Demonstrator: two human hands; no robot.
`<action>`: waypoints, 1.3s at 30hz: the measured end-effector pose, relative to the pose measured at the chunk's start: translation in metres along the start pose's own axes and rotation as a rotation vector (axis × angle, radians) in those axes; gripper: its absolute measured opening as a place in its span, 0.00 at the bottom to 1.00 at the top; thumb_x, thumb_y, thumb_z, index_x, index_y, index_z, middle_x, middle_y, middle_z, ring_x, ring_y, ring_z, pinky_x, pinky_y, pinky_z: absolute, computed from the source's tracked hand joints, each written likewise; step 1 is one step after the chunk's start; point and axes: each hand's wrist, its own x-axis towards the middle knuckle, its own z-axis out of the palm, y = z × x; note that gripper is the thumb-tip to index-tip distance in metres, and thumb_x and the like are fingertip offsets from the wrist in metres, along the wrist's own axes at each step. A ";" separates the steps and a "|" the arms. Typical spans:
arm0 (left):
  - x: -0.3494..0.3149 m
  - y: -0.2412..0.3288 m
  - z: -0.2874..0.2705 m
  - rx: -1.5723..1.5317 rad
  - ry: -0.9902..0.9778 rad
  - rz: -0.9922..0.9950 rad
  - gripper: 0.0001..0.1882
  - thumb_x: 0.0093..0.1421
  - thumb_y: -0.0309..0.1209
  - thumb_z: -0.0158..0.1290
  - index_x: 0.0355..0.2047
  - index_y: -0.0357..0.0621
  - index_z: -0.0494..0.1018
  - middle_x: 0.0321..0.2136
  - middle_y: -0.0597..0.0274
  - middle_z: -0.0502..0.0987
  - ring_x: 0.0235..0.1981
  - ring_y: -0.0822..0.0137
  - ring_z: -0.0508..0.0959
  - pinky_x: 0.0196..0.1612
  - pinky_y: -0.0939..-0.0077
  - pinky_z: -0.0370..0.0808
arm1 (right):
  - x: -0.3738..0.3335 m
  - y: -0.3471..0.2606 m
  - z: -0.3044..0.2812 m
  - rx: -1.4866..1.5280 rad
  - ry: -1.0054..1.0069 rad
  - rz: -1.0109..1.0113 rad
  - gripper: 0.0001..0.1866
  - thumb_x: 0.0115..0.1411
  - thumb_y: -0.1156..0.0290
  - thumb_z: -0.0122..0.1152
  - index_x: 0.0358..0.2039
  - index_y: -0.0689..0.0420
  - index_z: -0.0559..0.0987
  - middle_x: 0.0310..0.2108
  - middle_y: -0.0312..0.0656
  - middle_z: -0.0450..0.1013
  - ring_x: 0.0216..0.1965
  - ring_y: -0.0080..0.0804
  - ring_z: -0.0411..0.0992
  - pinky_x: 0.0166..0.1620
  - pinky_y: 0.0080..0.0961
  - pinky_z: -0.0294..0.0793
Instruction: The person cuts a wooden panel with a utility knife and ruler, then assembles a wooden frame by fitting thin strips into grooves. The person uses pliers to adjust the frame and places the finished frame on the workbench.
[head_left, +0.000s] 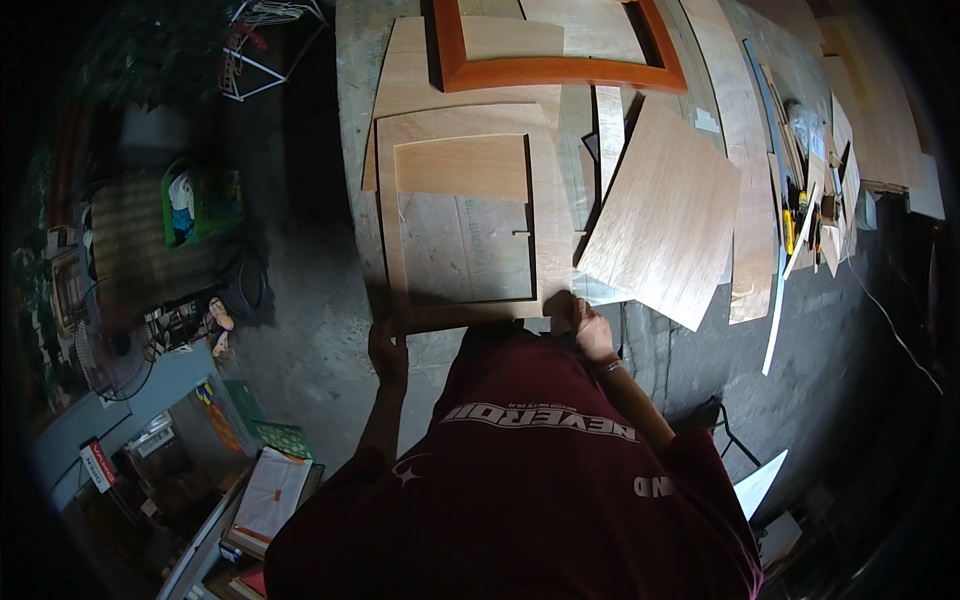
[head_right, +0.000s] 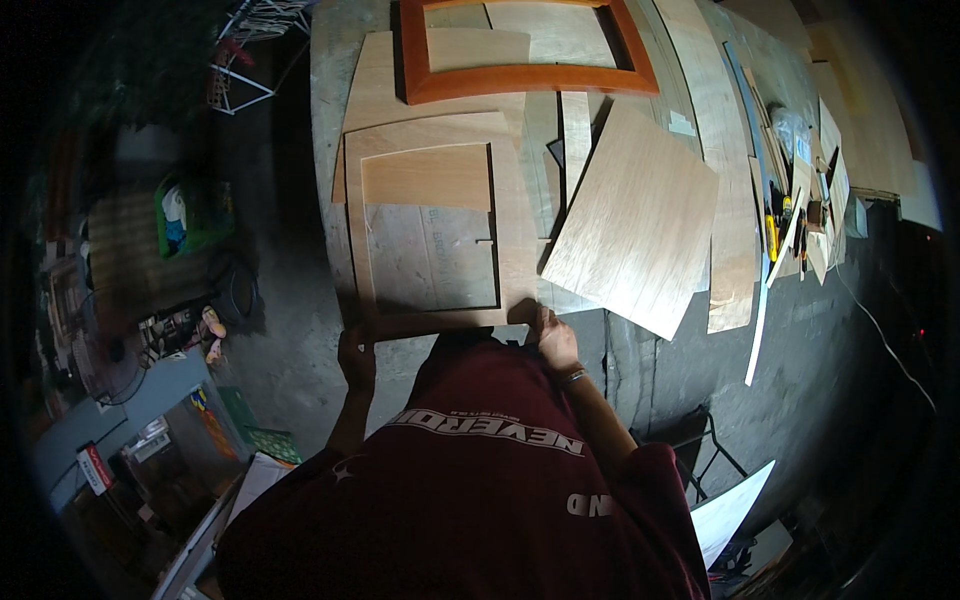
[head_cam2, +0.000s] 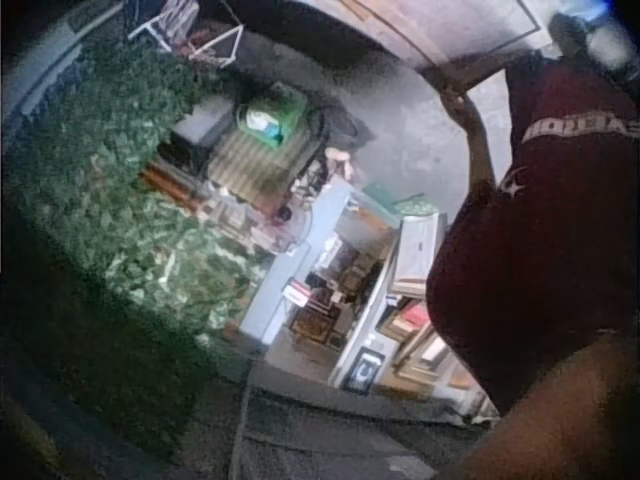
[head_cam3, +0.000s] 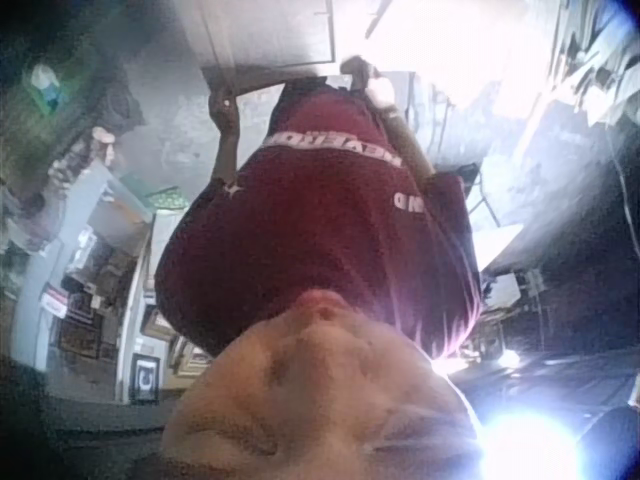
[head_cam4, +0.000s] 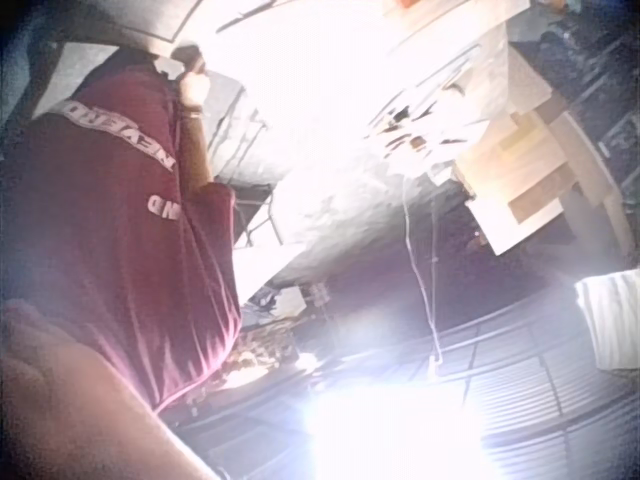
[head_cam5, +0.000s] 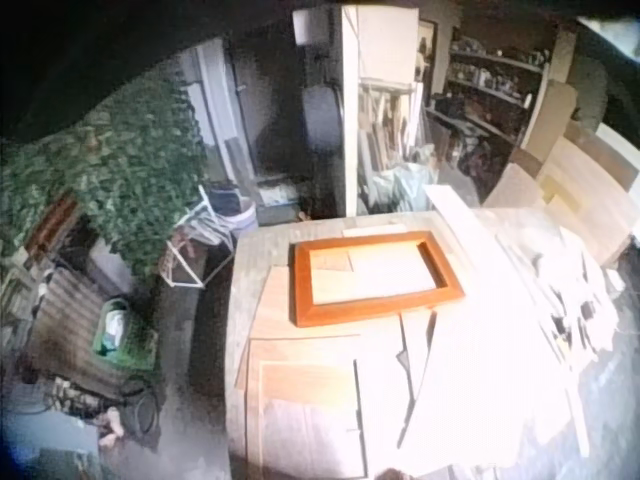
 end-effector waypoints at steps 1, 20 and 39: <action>0.000 0.001 0.000 -0.010 -0.009 -0.003 0.13 0.64 0.31 0.60 0.46 0.37 0.78 0.39 0.47 0.78 0.42 0.47 0.79 0.46 0.57 0.76 | -0.002 0.001 0.002 -0.015 0.002 0.001 0.22 0.65 0.73 0.49 0.59 0.63 0.68 0.41 0.59 0.77 0.35 0.57 0.79 0.37 0.50 0.79; 0.046 0.204 -0.106 -0.067 0.604 0.047 0.10 0.67 0.34 0.57 0.35 0.39 0.75 0.30 0.57 0.77 0.37 0.61 0.79 0.41 0.66 0.75 | -0.039 0.061 -0.046 0.248 -0.218 0.130 0.22 0.64 0.49 0.59 0.43 0.58 0.77 0.38 0.58 0.80 0.44 0.60 0.78 0.45 0.50 0.77; -0.070 0.518 -0.243 -0.642 0.411 1.489 0.09 0.68 0.33 0.53 0.37 0.39 0.76 0.35 0.57 0.78 0.40 0.62 0.78 0.39 0.69 0.77 | -0.086 0.219 0.073 0.225 -0.417 0.273 0.20 0.64 0.50 0.54 0.47 0.50 0.80 0.44 0.56 0.80 0.49 0.60 0.78 0.50 0.52 0.77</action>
